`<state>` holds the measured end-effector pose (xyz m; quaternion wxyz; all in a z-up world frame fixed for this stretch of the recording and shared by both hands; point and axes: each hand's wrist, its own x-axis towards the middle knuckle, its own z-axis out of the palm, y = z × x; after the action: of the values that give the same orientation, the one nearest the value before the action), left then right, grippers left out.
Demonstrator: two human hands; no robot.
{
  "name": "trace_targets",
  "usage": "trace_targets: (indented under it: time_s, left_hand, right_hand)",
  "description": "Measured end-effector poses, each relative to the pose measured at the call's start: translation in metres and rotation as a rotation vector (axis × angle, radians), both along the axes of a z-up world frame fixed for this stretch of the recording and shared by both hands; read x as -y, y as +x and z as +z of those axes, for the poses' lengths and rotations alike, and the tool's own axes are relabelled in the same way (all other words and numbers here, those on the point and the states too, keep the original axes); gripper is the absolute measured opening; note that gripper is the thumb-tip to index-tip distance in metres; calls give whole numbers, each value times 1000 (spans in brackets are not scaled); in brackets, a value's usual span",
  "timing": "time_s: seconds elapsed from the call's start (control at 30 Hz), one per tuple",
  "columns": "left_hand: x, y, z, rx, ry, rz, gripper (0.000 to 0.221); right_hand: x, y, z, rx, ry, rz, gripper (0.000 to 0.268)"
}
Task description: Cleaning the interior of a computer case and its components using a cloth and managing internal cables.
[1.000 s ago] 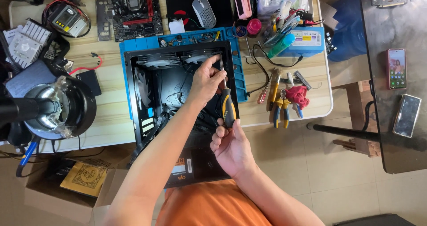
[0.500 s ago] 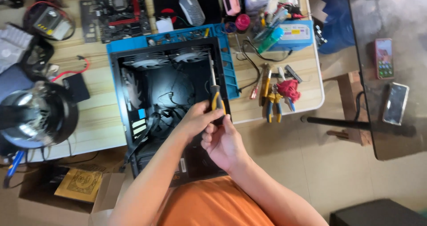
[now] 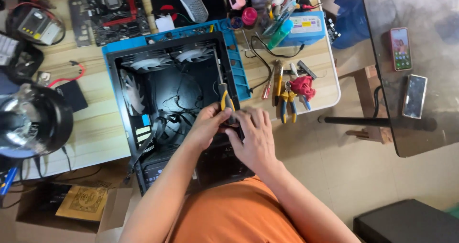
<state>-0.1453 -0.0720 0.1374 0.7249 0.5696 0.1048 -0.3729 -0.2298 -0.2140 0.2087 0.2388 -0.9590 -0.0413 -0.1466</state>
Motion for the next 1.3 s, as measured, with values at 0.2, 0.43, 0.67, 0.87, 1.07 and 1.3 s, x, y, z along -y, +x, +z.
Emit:
trace_targets:
  time_s: [0.2,0.43,0.67,0.87,1.07,1.3]
  left_hand:
    - [-3,4,-37,82,-21,30,15]
    - [-8,-2,-31,-47,-96,77,5]
    - [-5,-4,4,130,-3,45,7]
    - [-4,-4,14,221,238,37,25]
    - [2,-3,0,201,227,62,38]
    - [1,-9,-36,55,-57,114,25]
  right_hand:
    - [-11,14,-31,-407,199,-103,90]
    - [-8,3,-56,-338,147,-99,87]
    - [-7,-5,-73,-230,193,-142,80]
    - [-6,-7,-76,-192,188,-143,72]
    - [-8,-5,-73,-198,212,-150,83]
    - [-8,-3,-68,-179,227,-145,89]
